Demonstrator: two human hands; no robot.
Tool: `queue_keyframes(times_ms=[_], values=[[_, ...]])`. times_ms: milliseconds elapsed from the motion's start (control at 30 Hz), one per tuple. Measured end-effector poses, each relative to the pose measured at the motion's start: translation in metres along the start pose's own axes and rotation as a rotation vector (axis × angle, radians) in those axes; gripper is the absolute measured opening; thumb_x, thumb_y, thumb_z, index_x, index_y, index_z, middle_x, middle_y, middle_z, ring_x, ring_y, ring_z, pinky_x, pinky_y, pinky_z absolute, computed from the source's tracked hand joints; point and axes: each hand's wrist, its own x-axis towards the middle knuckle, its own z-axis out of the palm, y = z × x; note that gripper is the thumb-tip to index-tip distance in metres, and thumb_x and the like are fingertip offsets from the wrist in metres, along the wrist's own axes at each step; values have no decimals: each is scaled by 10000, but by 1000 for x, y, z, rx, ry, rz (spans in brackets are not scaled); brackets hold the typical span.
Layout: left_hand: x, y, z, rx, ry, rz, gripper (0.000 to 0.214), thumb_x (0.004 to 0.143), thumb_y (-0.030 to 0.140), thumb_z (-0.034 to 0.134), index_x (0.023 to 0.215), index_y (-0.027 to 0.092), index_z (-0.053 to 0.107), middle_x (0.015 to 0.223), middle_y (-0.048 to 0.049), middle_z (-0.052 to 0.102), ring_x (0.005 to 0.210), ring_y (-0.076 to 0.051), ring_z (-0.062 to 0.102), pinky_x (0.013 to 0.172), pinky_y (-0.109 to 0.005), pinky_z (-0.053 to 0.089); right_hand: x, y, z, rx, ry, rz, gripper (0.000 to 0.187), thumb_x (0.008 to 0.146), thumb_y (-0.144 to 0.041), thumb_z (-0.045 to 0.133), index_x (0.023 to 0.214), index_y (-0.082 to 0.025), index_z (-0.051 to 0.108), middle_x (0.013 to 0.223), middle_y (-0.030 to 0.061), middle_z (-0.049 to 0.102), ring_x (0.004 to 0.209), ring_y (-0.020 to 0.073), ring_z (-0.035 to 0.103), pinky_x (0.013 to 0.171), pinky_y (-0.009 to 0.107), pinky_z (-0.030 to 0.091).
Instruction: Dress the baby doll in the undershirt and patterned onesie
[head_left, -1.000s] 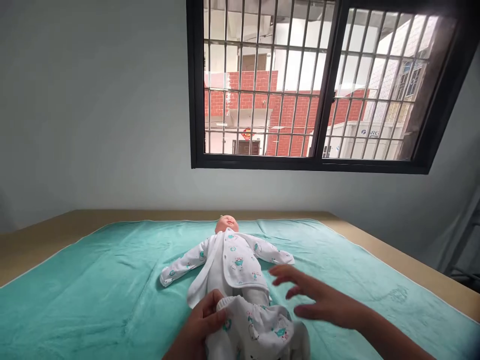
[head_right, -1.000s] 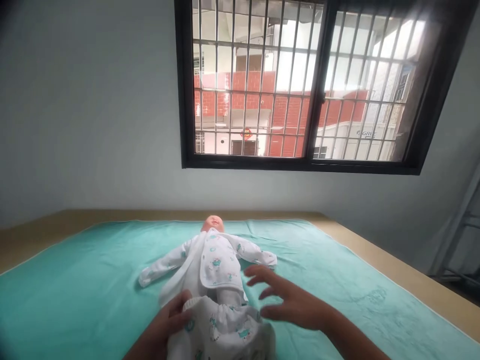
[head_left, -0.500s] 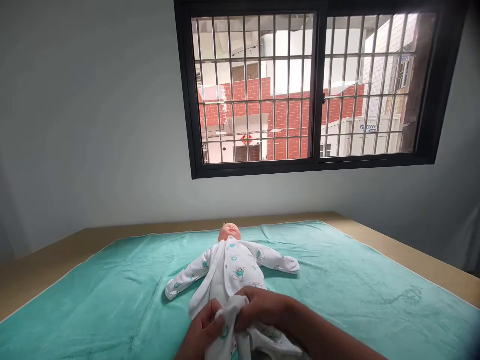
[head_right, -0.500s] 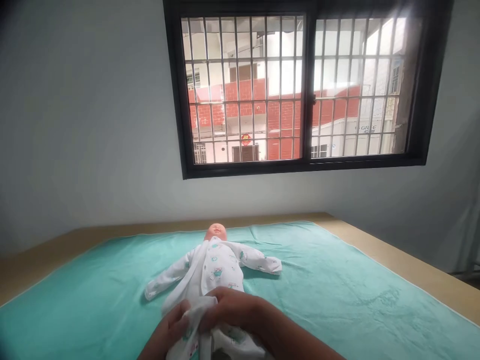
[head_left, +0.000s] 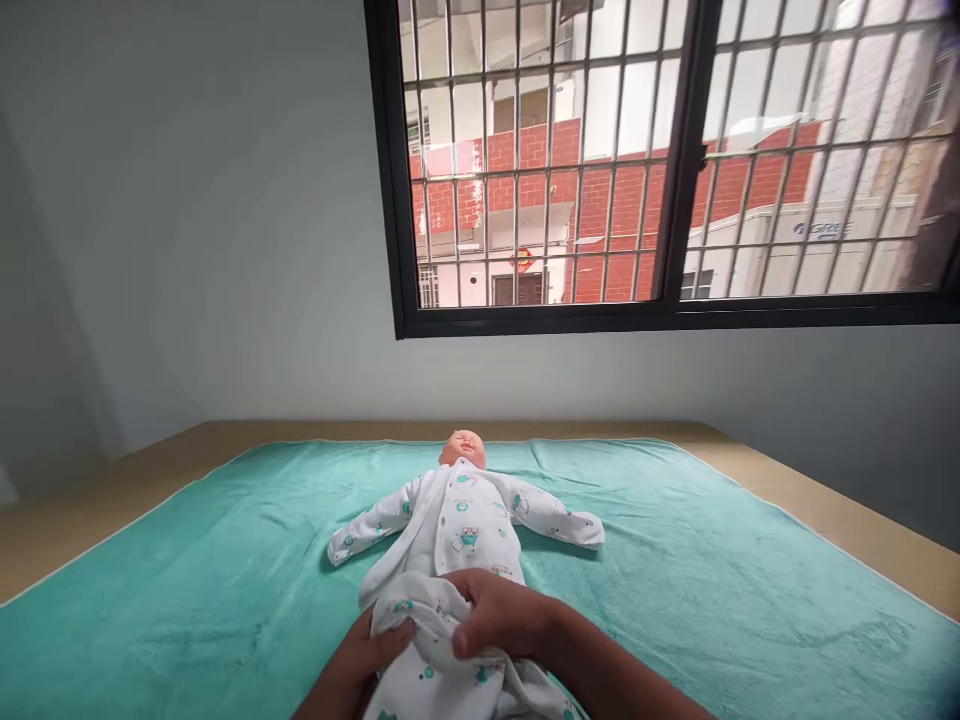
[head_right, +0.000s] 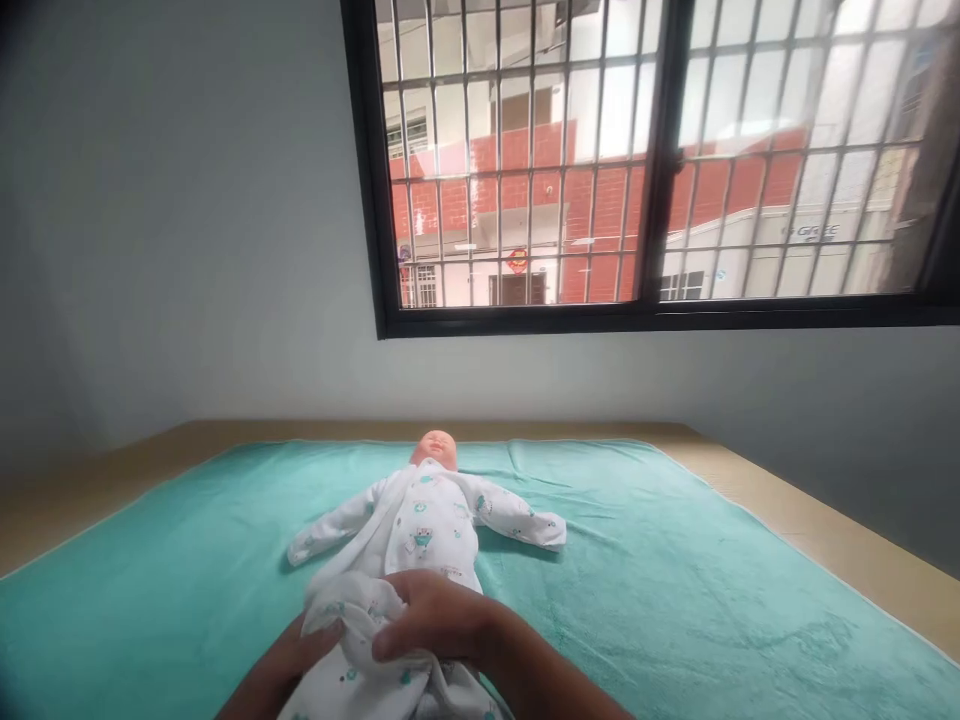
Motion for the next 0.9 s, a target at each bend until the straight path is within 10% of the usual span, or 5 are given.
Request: queue_keyframes(times_ms=[167,333,533,733,900], values=[[-8,7,3,58,78,1,504,576,564,830,810,127,741,721,-78,711,762,-252,655,733,-316,514,-8,-6,4,-241,-146,250,527,403,-356,922,847,-147,727,841,6,685,718,130,581,684,228,488],[-23,12,22,118,-50,22,763,479,548,875,1090,127,698,890,-92,735,901,-306,657,788,-341,508,-4,18,-2,281,84,-21,625,483,-517,873,889,-70,712,742,57,682,702,174,630,771,332,508],[-28,9,25,90,-27,-146,565,546,408,866,982,73,734,806,-126,745,808,-319,685,731,-366,515,-5,19,-5,286,33,-62,543,551,-451,871,919,-85,712,742,38,678,696,168,631,849,369,483],[-25,14,25,-235,5,-158,655,592,347,798,1185,105,663,935,-120,752,955,-329,687,888,-398,513,-7,-1,-3,-51,130,7,644,535,-590,819,963,-122,713,871,45,674,818,180,601,817,328,484],[-22,15,21,-72,17,-144,570,600,413,808,1047,71,720,843,-133,749,919,-352,695,877,-425,524,-13,-25,5,-482,-146,309,567,359,-383,919,841,-156,724,844,13,683,771,183,604,670,261,503]])
